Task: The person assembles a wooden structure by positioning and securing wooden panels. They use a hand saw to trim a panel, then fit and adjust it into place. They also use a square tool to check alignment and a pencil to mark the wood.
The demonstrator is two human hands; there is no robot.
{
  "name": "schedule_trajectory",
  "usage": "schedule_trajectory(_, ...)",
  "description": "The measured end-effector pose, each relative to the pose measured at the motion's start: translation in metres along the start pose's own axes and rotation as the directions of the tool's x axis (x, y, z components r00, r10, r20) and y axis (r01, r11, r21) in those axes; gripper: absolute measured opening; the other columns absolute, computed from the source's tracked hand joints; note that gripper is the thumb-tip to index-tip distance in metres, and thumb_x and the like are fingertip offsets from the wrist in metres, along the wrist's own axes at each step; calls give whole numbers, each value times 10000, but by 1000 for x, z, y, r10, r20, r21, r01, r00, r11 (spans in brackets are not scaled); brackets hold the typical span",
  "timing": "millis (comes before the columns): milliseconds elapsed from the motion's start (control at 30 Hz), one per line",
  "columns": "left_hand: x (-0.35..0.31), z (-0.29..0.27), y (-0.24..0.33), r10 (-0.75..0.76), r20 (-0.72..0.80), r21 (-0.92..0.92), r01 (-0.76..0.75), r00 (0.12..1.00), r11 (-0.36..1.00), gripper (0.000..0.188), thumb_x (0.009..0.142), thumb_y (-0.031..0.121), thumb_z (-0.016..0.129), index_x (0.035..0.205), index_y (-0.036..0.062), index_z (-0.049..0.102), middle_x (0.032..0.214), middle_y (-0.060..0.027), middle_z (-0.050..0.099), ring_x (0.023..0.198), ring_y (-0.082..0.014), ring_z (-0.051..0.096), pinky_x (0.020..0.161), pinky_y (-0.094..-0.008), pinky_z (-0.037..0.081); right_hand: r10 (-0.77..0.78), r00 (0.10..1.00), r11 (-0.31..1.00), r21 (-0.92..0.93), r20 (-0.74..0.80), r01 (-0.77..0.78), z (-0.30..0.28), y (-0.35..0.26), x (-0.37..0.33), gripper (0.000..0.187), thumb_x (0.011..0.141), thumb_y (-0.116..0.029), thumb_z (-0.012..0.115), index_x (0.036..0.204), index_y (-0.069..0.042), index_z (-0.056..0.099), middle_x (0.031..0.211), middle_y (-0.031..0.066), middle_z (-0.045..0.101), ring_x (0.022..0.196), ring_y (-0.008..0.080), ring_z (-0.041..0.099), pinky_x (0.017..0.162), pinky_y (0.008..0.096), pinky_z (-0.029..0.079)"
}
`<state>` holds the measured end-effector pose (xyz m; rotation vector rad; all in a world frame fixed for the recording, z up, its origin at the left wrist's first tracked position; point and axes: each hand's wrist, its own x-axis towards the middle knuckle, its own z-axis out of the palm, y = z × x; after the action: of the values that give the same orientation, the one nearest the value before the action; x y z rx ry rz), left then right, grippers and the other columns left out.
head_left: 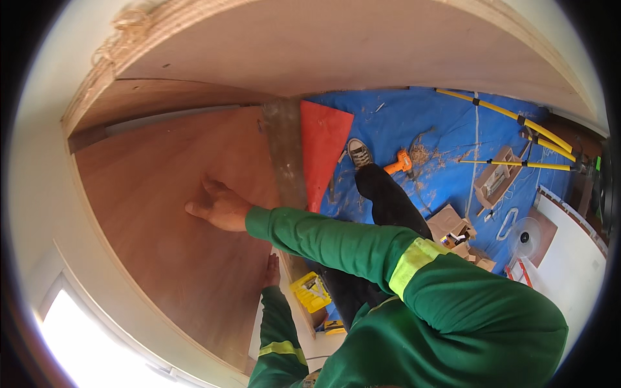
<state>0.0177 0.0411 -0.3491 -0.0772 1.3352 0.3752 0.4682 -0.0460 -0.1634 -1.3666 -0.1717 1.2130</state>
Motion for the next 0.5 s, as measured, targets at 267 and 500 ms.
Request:
schedule_trajectory(267,-4,12,-15,96,-45,146,-88,994,985,754,1044,384,507,1634,-44,310,1747,-230,235,1625,-428,180,1312,-625,181,-56,998,998,14,22,55,-5,1,-4,1072,1040,-624,554,1677,67,39,1740,289,164,1629,399,167,1330,432,223)
schedule_trajectory(500,8,29,-14,84,12,37,-84,996,996,685,1063,302,498,1624,-49,321,1756,-222,204,1632,-397,166,1317,-629,181,-65,997,996,-61,-38,63,-11,-10,16,1065,1046,-621,546,1655,114,74,1692,346,244,1592,431,267,1302,440,283)
